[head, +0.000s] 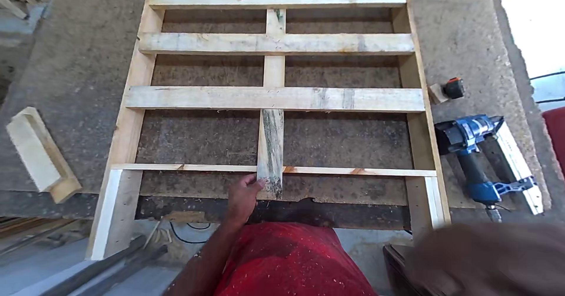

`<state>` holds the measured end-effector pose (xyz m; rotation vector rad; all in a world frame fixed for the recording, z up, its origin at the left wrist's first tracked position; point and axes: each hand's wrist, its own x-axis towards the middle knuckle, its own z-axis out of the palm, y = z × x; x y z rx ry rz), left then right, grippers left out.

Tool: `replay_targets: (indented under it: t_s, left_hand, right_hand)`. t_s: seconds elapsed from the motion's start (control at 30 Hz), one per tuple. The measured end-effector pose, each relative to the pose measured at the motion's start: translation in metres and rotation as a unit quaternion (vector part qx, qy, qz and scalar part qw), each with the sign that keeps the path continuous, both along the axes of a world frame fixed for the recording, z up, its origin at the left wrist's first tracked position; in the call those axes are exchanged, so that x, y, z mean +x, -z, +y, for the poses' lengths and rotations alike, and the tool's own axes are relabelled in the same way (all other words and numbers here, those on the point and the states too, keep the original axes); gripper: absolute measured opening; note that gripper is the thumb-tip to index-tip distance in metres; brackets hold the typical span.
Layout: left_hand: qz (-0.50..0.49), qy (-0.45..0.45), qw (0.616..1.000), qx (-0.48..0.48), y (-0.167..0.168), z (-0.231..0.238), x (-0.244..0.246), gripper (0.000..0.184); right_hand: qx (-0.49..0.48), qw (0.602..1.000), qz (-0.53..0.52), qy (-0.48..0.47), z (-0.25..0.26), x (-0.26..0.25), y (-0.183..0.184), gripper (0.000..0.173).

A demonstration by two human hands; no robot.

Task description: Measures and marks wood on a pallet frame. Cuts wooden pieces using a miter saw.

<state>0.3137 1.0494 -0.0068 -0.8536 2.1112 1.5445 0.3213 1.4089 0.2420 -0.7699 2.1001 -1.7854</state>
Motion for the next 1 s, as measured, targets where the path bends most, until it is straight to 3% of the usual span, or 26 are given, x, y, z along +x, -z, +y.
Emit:
replay_targets:
  t_s: [0.17, 0.33, 0.6, 0.77, 1.0]
  left_hand:
    - [0.01, -0.03, 0.999, 0.009, 0.001, 0.008, 0.001, 0.033]
    - [-0.008, -0.024, 1.0, -0.008, -0.001, 0.007, -0.001, 0.032]
    - [-0.045, -0.025, 0.998, -0.038, -0.004, 0.013, -0.007, 0.026]
    - [-0.039, -0.034, 0.997, -0.063, -0.006, 0.016, -0.011, 0.022]
    - [-0.031, -0.053, 0.996, -0.065, -0.006, 0.019, -0.007, 0.026]
  right_hand:
    - [0.235, 0.967, -0.029, 0.089, -0.03, -0.053, 0.113, 0.025]
    - [0.308, 0.947, -0.073, 0.058, -0.041, -0.072, 0.181, 0.027]
    - [0.343, 0.933, -0.103, 0.032, -0.049, -0.088, 0.224, 0.029]
    - [0.331, 0.92, -0.204, 0.05, -0.054, -0.11, 0.243, 0.023]
    - [0.34, 0.914, -0.217, -0.04, -0.064, -0.144, 0.271, 0.021]
